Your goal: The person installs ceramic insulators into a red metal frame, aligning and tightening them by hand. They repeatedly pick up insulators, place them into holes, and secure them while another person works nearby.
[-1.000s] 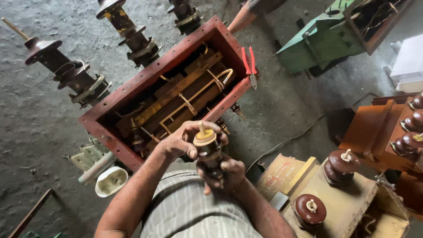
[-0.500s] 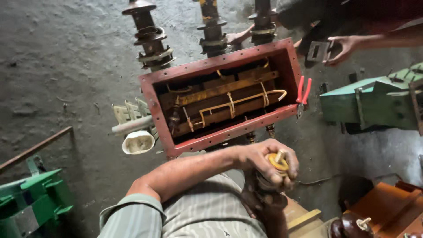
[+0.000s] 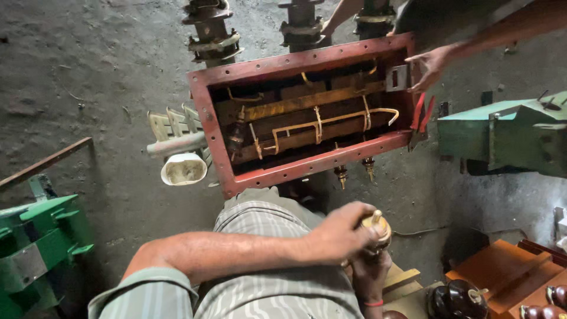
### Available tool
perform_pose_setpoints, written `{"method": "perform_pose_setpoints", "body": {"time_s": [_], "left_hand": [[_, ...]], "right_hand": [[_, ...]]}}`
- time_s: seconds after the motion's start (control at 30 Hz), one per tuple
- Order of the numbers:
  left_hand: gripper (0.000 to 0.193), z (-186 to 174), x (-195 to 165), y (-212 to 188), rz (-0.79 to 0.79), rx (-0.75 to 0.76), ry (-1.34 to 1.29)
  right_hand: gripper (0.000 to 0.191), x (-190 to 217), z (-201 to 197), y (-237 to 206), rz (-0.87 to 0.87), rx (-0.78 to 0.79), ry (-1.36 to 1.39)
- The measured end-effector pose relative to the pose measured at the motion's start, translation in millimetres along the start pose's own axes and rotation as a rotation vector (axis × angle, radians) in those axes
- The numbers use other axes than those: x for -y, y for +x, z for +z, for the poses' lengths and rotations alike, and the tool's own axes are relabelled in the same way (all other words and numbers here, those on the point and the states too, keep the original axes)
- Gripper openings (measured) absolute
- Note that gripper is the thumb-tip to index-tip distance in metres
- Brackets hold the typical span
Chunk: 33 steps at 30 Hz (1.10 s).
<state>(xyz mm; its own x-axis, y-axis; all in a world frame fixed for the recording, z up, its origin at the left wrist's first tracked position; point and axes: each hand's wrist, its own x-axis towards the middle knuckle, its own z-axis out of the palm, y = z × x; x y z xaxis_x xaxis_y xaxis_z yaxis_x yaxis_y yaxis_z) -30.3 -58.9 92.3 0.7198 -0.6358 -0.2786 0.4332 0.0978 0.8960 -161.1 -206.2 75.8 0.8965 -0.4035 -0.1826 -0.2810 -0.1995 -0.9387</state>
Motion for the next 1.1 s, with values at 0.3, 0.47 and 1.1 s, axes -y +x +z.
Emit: {"method": "perform_pose_setpoints", "body": {"time_s": [0.3,0.47,1.1], "left_hand": [[0.050,-35.4,7.9,52.3,0.068,0.496,-0.409],[0.043,-72.0,54.9,68.5,0.189,0.276,-0.130],[0.110,-265.5,121.9,89.9,-0.325,-0.724,0.850]], "right_hand": [[0.038,1.1,-6.9,24.7,0.263,0.285,-0.016],[0.041,9.5,16.7,33.2,0.243,0.146,-0.218],[0.058,3.1,53.6,62.3,0.062,0.196,-0.614]]}}
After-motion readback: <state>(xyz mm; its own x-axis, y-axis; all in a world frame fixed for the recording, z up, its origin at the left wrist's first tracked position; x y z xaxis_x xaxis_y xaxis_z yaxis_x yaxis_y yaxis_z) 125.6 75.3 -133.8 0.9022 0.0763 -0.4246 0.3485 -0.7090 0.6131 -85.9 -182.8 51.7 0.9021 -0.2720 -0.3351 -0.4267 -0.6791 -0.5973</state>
